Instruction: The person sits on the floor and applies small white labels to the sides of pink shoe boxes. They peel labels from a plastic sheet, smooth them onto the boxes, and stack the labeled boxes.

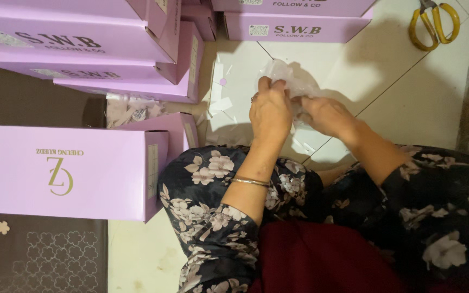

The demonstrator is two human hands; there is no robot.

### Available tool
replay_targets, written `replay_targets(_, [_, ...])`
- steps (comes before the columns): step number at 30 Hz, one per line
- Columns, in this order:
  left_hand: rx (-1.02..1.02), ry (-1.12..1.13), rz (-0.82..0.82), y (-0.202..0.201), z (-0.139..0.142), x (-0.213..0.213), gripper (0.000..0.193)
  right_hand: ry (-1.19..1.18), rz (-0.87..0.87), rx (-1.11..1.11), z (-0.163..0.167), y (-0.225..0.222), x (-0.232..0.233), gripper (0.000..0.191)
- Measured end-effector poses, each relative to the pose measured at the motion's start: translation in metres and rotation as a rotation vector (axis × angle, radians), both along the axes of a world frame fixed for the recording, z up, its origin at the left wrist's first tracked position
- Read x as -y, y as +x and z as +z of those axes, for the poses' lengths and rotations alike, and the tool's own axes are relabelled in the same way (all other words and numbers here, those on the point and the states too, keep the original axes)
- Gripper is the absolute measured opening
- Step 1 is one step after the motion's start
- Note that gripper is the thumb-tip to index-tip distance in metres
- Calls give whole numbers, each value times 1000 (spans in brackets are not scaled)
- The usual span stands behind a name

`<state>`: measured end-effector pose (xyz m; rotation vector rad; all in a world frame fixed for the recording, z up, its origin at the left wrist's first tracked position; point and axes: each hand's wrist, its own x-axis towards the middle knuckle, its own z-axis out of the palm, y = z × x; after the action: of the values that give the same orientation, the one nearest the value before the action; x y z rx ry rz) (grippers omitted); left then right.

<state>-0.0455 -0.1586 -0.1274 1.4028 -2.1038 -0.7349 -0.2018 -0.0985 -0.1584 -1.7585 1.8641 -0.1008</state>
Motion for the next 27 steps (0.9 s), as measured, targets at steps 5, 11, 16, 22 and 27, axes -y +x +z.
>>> replay_targets(5, [173,83,-82,0,2,-2,52,128,9,-281,-3,3,-5,56])
replay_targets(11, [401,131,-121,1,4,-3,62,-78,-21,-260,-1,-9,-3,62])
replay_targets(16, [405,140,-126,-2,-4,-4,64,146,-96,-300,3,7,1,73])
replay_targets(22, [450,124,-131,-2,-15,-4,57,92,-59,-440,-6,-9,0,38])
replay_targets(27, [450,154,-169,-2,-10,-3,59,-134,-120,-210,-7,-10,0,49])
